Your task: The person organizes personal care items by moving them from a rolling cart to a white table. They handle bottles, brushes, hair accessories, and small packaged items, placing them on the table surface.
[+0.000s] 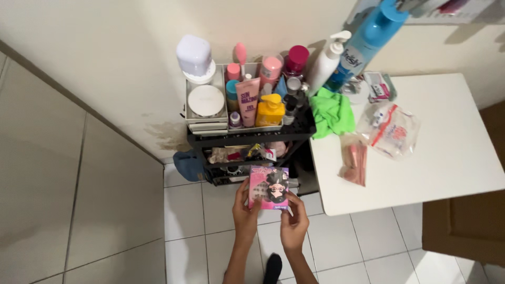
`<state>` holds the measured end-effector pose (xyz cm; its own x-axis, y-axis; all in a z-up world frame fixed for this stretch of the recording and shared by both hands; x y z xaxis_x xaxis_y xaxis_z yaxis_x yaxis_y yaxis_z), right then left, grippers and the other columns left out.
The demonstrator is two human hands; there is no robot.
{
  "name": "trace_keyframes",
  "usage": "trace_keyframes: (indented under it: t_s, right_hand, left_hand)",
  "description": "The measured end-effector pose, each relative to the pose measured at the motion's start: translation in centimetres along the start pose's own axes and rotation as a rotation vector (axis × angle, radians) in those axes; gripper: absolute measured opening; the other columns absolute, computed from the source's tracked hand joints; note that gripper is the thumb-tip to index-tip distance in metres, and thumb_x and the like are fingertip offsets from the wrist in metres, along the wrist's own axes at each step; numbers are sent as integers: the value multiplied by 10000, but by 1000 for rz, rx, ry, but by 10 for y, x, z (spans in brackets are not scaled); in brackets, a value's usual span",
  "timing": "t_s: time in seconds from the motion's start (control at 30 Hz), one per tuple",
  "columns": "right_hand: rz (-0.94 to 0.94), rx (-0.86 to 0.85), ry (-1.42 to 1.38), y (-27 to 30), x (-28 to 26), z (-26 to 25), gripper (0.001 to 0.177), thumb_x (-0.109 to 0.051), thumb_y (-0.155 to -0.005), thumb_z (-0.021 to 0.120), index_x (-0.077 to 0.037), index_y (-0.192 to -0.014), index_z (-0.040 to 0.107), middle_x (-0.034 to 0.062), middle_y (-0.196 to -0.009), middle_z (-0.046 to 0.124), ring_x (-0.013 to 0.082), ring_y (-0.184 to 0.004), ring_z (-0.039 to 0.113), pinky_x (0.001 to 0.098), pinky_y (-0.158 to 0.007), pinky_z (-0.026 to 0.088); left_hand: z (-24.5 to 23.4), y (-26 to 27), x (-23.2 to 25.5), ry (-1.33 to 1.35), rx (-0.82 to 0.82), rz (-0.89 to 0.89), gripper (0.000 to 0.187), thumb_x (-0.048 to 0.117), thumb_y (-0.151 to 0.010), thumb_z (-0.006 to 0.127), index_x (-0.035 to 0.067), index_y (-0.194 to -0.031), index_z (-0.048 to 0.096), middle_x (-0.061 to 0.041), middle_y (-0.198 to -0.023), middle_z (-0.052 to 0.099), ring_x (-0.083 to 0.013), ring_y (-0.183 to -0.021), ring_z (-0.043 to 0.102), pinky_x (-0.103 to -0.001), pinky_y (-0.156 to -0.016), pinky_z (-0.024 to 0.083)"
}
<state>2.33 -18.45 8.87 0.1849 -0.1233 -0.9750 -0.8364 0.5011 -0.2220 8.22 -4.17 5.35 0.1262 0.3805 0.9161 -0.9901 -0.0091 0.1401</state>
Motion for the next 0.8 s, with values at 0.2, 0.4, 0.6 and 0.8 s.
trace_keyframes:
  t_s: [0.2,0.4,0.6,0.8]
  right_hand:
    - [358,77,-238,10,14,-29,417,-67,-849,485,-10,-1256,416,150,-925,604,177,-788,585,321,-682,518]
    - [383,326,-180,11,0,-108,419,-57,-807,518,46,-1208,454,147,-947,622,202,-775,608,331,-634,539]
    - [347,486,-226,-4,-9,-192,403,-65,-832,516,48,-1215,458,146,-952,604,189,-730,595,307,-644,530]
    - [452,593,-177,-28,5,-259,407,-48,-819,517,39,-1213,461,157,-886,604,207,-674,602,313,-610,534]
  left_hand:
    - [24,18,-21,146,-122,-40,513,-5,-782,559,44,-1263,388,-64,-1121,538,-127,-988,539,-230,-806,466]
    - [77,36,-52,12,-207,-78,219,57,-780,613,1,-983,553,-62,-899,616,-113,-776,603,-229,-664,480]
    - [142,51,-67,-191,-298,-77,111,72,-777,655,-26,-761,605,-59,-683,632,-83,-616,561,-215,-574,455]
    - [204,52,-70,-239,-310,-191,70,46,-754,604,-11,-794,598,-30,-656,624,-114,-545,595,-228,-504,455]
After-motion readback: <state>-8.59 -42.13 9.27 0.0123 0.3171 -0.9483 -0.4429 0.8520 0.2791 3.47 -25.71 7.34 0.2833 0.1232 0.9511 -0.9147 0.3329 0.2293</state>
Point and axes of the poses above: each hand's wrist, its own y-axis away from the middle knuckle, its own z-axis out of the palm, x = y × z, the point moved 9 cm from there along -y, towards the middle knuckle
